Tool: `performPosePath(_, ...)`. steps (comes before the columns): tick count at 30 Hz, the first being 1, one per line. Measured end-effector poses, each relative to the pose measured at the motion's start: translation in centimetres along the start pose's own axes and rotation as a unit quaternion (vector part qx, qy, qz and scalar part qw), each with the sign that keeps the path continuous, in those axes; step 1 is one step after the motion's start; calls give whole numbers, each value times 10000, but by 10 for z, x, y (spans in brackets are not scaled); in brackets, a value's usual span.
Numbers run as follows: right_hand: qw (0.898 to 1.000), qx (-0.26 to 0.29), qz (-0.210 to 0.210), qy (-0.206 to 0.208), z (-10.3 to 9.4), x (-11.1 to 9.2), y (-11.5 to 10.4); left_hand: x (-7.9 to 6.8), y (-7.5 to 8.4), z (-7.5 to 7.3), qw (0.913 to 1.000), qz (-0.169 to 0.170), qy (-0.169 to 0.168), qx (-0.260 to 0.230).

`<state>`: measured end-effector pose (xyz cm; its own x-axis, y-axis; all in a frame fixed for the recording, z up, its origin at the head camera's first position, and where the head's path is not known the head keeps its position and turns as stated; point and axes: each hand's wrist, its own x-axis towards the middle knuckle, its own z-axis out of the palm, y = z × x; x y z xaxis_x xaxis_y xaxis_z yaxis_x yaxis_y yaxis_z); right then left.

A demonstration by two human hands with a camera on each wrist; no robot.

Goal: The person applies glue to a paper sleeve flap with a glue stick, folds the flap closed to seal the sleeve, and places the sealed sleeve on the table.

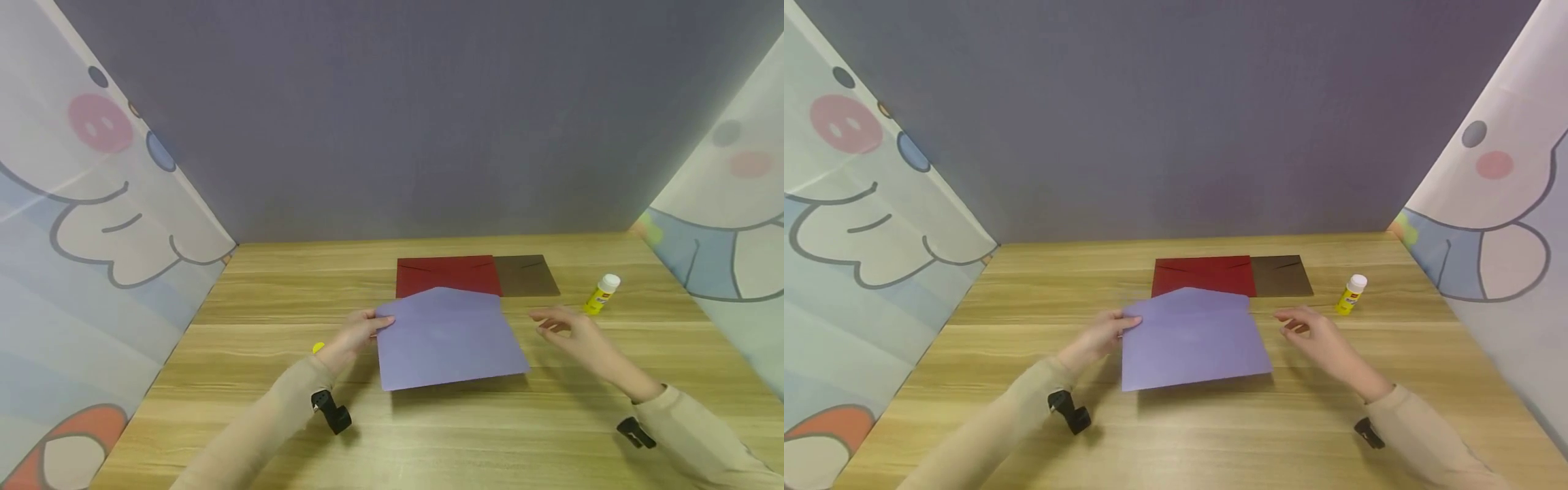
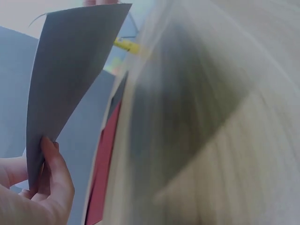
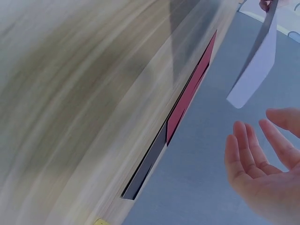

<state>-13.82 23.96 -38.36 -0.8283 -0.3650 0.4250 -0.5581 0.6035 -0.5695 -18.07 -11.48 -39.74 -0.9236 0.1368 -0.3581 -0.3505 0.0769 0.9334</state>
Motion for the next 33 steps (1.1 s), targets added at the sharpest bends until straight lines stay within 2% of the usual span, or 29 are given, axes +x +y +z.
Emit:
performPosePath(6, 9999, 49, -70, 76, 2, -1, 1, 3, -8, 10, 9995, -63, -52, 321)
performPosePath(15, 9998, 59, 119, -153, 6, -2, 1, 7, -20, 18, 9979, -103, -22, 639)
performPosePath(20, 9995, 141, 138, -228, 9, -2, -1, 7, -23, 19, 9980, -38, -211, 590)
performPosePath(24, 9994, 206, 123, -246, 11, -2, -1, 8, -24, 20, 9965, 35, -193, 807)
performPosePath(28, 9993, 261, 60, -275, 14, -2, 0, 11, -26, 21, 9887, 236, 44, 1477)
performPosePath(31, 9992, 278, 20, -301, 17, -2, 2, 22, -36, 16, 9784, 628, 184, 1961)
performPosePath(32, 9991, 289, 2, -313, 18, -2, 2, 34, -48, 10, 9728, 960, 155, 2103)
performPosePath(33, 9990, 305, 1, -338, 19, -2, 2, 38, -52, 9, 9672, 1067, 179, 2299)
